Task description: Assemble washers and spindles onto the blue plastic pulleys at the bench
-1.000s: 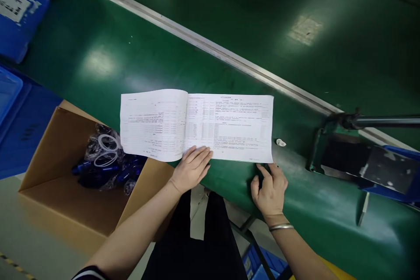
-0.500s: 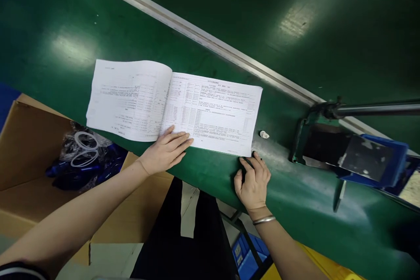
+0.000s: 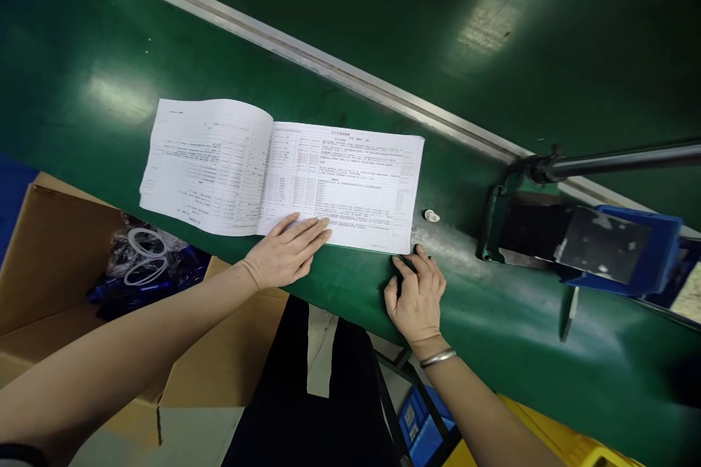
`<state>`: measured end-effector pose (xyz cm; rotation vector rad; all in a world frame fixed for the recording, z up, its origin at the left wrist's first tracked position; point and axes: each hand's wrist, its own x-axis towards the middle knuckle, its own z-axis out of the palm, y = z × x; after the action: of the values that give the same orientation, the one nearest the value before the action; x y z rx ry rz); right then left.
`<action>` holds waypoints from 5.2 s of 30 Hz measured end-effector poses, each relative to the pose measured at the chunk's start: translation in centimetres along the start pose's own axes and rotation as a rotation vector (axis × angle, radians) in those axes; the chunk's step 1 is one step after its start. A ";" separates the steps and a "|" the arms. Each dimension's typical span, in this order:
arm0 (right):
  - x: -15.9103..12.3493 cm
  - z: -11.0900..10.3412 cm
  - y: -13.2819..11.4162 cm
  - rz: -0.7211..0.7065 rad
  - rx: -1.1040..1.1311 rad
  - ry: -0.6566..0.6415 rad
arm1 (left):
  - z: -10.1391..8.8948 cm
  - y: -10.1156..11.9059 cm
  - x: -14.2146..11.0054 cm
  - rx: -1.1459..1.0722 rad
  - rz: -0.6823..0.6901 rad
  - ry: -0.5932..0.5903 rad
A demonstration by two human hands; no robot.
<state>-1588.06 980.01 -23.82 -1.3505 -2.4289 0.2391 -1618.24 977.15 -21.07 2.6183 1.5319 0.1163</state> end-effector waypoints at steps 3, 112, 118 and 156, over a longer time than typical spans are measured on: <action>0.0 0.0 0.0 0.002 0.001 -0.004 | -0.1 0.2 0.2 0.002 -0.003 -0.008; -0.3 -0.4 -0.5 0.036 0.112 0.015 | 3.3 16.9 -19.4 0.117 -1.203 -0.100; -3.2 -2.1 0.8 -0.091 0.022 -0.088 | 5.1 19.7 -29.5 0.176 -1.235 -0.460; -0.9 0.8 -9.1 0.643 -0.149 -0.271 | 9.7 -7.8 -31.4 -0.530 -1.385 -0.649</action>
<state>-1595.14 974.43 -21.90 -2.2711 -2.1600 0.4263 -1639.23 953.02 -32.05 0.7066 2.1561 -0.3445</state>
